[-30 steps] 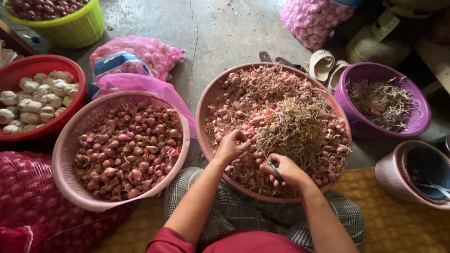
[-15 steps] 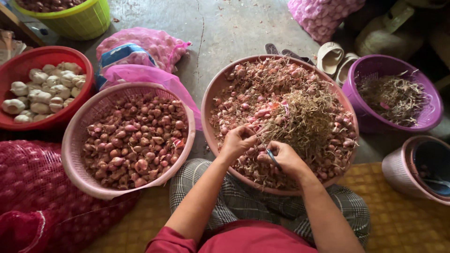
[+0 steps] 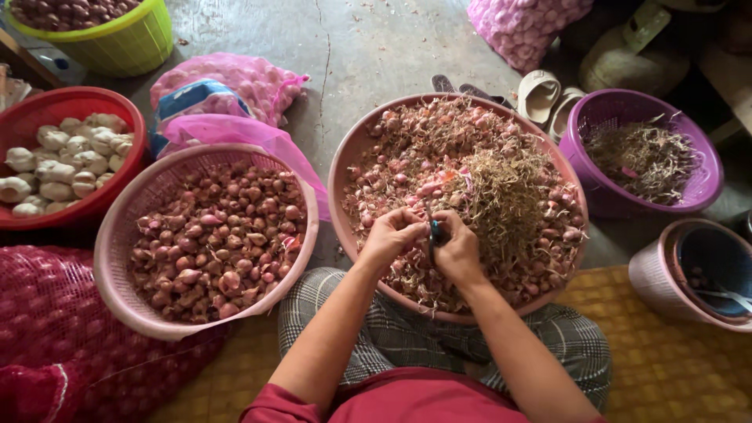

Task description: The person sits on the floor and trims dried roots and stems off shallots using scissors, placing the trimmed shallots into a basket beside them and discarding trimmings into a separate bowl.

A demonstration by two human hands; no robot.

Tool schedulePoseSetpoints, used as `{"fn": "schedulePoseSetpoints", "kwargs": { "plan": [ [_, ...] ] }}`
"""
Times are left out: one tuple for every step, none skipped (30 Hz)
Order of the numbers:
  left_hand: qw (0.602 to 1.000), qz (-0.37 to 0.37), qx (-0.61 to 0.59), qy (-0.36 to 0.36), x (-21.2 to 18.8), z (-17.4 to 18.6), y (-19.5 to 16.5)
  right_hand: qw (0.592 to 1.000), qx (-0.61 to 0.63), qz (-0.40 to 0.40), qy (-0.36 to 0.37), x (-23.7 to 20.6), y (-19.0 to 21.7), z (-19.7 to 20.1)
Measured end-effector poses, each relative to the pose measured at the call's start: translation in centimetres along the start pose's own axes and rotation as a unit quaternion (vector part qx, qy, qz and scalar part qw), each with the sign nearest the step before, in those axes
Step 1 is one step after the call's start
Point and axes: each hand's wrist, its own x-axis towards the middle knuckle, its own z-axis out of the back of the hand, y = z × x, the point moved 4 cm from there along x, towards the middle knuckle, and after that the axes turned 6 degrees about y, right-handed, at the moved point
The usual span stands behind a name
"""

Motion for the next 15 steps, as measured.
{"fn": "schedulePoseSetpoints", "kwargs": {
  "plan": [
    [1.000, -0.002, -0.023, 0.010, -0.2, -0.1, -0.1, 0.999, 0.017, -0.030, 0.005, 0.0, -0.4, -0.1],
    [0.999, 0.001, -0.030, -0.014, -0.2, 0.2, -0.2, 0.998, 0.034, -0.058, 0.010, 0.2, -0.8, 0.0],
    [0.998, 0.007, -0.039, -0.040, -0.4, 0.9, -0.3, 0.995, 0.051, -0.088, 0.015, 0.1, -1.1, 0.1],
    [0.996, 0.014, -0.050, -0.067, -0.7, 1.5, -0.1, 0.991, 0.088, -0.096, 0.021, -0.1, -1.2, 0.4],
    [0.995, 0.027, -0.078, -0.061, -0.7, 2.1, 0.0, 0.987, 0.124, -0.100, 0.027, 0.1, -1.2, 0.9],
    [0.992, 0.040, -0.107, -0.055, -0.8, 2.7, 0.2, 0.981, 0.161, -0.104, 0.032, 0.2, -1.1, 1.2],
    [0.988, 0.054, -0.136, -0.049, -0.9, 3.0, 0.6, 0.974, 0.186, -0.126, 0.035, 0.0, -1.2, 1.4],
    [0.996, 0.053, -0.058, -0.041, -0.7, 3.2, 1.0, 0.966, 0.212, -0.144, 0.038, 0.1, -1.3, 1.6],
    [0.998, 0.053, 0.020, -0.033, -0.8, 2.9, 1.6, 0.957, 0.238, -0.163, 0.041, 0.0, -1.4, 1.8],
    [0.993, 0.052, 0.098, -0.025, -0.7, 2.7, 2.4, 0.953, 0.254, -0.159, 0.046, 0.1, -1.4, 1.8],
    [0.990, 0.033, 0.137, 0.001, -0.5, 2.4, 2.8, 0.949, 0.270, -0.153, 0.052, 0.2, -1.3, 1.8],
    [0.984, 0.015, 0.175, 0.027, -0.4, 2.0, 3.3, 0.945, 0.287, -0.149, 0.057, 0.3, -1.4, 1.6],
    [0.976, -0.002, 0.212, 0.053, -0.3, 1.7, 3.7, 0.943, 0.293, -0.148, 0.055, 0.4, -1.5, 1.5],
    [0.975, -0.012, 0.212, 0.064, -0.2, 1.6, 4.0, 0.941, 0.299, -0.148, 0.054, 0.5, -1.6, 1.4],
    [0.974, -0.020, 0.212, 0.074, -0.3, 1.5, 4.2, 0.939, 0.306, -0.148, 0.054, 0.5, -1.8, 1.2]
  ]
}}
